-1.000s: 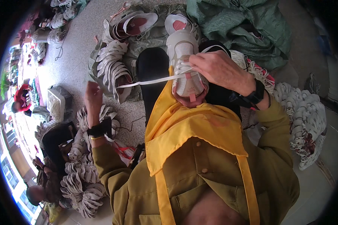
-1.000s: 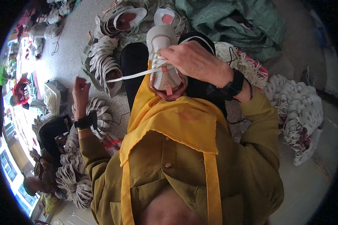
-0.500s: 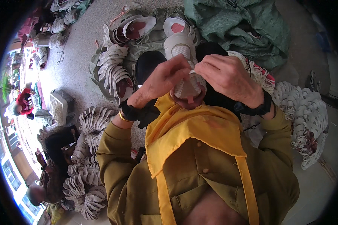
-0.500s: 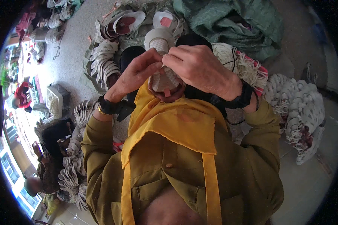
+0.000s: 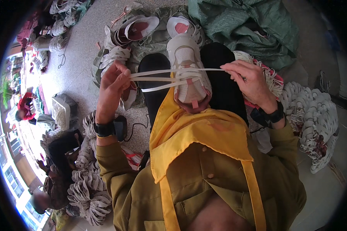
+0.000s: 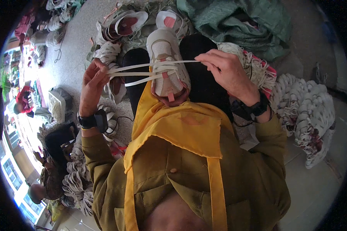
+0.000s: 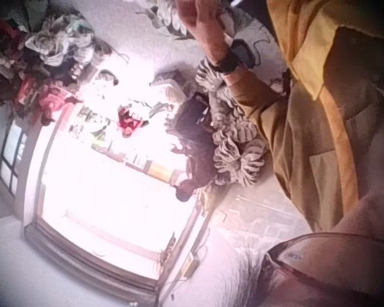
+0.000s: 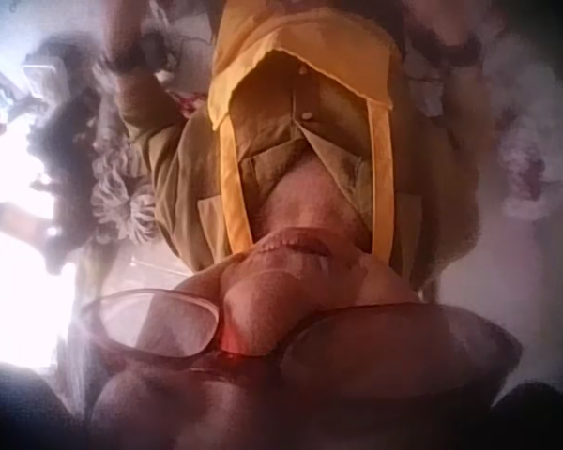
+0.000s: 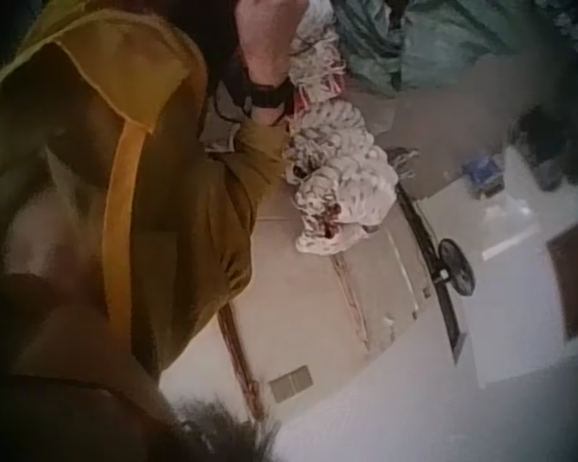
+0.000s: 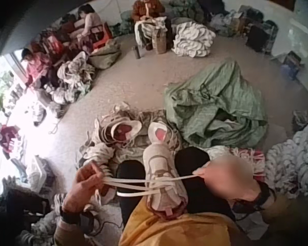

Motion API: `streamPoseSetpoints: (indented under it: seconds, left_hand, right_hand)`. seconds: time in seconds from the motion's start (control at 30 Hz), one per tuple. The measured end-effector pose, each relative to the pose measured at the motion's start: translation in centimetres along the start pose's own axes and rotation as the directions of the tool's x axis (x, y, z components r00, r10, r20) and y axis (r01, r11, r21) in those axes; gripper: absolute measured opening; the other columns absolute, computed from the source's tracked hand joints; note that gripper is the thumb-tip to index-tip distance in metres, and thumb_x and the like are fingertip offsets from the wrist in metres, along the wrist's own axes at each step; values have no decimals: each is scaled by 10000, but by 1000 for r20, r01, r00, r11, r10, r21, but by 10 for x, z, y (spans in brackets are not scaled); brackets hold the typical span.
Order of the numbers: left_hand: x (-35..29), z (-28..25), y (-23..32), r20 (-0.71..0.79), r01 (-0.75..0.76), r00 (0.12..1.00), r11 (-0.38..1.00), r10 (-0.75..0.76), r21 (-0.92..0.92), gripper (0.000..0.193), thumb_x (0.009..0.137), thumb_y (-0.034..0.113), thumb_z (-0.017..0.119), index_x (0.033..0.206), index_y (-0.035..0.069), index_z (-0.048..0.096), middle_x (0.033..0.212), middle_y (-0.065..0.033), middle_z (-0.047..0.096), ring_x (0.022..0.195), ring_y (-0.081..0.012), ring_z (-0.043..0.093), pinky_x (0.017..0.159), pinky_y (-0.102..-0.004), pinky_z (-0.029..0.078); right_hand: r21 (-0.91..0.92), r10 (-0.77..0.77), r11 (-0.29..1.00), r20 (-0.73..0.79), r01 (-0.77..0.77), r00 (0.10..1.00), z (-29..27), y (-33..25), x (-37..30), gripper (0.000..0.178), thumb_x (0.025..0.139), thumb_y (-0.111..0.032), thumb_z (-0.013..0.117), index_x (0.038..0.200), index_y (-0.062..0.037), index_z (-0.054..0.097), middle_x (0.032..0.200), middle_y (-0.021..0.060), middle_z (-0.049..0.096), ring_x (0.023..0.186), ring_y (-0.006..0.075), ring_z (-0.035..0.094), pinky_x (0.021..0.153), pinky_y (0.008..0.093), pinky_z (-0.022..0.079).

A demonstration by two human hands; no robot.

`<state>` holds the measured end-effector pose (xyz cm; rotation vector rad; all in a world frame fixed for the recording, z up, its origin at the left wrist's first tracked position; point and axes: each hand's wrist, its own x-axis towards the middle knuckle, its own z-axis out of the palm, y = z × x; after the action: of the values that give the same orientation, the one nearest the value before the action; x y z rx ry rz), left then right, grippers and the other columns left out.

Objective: Lacing a white and pink shoe.

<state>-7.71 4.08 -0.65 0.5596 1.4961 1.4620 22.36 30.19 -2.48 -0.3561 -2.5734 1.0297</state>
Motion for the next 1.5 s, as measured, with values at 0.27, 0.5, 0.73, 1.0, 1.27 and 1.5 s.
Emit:
streamPoseSetpoints:
  seconds: [0.27, 0.5, 0.73, 1.0, 1.27, 1.5]
  left_hand:
    - [2, -13, -25, -108, 12, 994, 991, 3, 136, 213, 1018, 238, 670, 888, 109, 560, 674, 56, 498, 567, -29, 479, 529, -198, 396]
    - [10, -20, -42, -190, 32, 977, 808, 99, 588, 194, 966, 169, 711, 890, 46, 581, 710, 1, 601, 601, -38, 552, 522, -231, 406]
    - [14, 62, -27, 175, -307, 951, 855, 256, 419, 127, 933, 34, 695, 1046, 18, 637, 792, -21, 636, 716, -66, 582, 652, -247, 470]
    - [14, 85, -42, 331, -57, 941, 932, -70, 357, 68, 993, 28, 645, 1034, 12, 593, 925, 31, 578, 880, -27, 533, 773, -215, 468]
    - [6, 85, -46, 190, -73, 982, 875, -23, 479, 64, 972, 42, 657, 970, -9, 619, 832, 3, 635, 745, -38, 544, 663, -234, 468]
    - [1, 99, -41, 114, -134, 990, 775, 80, 617, 111, 929, 65, 667, 938, -30, 610, 734, -80, 652, 661, -119, 605, 610, -283, 481]
  right_hand:
    - [-153, -77, 985, -15, 74, 997, 19, 8, -6, 124, 872, -26, 742, 985, -24, 690, 870, 87, 700, 701, 253, 687, 599, 350, 543]
    - [150, -48, 988, 1, 47, 999, 40, -23, 11, 175, 817, -60, 827, 947, -64, 710, 815, 23, 685, 543, 96, 525, 490, 265, 411]
    - [153, -188, 971, 15, 183, 982, 55, -29, 26, 176, 825, -75, 818, 947, -44, 695, 819, 53, 684, 624, 165, 648, 541, 292, 498]
    - [147, -187, 972, 16, 182, 982, 57, -37, 28, 192, 808, -42, 789, 962, -49, 674, 871, 76, 690, 742, 264, 697, 634, 345, 553]
    - [125, -222, 972, 204, 200, 953, 53, -20, 6, 222, 811, 12, 727, 1012, -38, 645, 974, 98, 650, 839, 292, 693, 690, 375, 562]
    - [96, -319, 948, 253, 305, 913, 50, -21, 10, 313, 749, -38, 765, 1029, -51, 624, 1047, 109, 623, 943, 330, 669, 768, 410, 572]
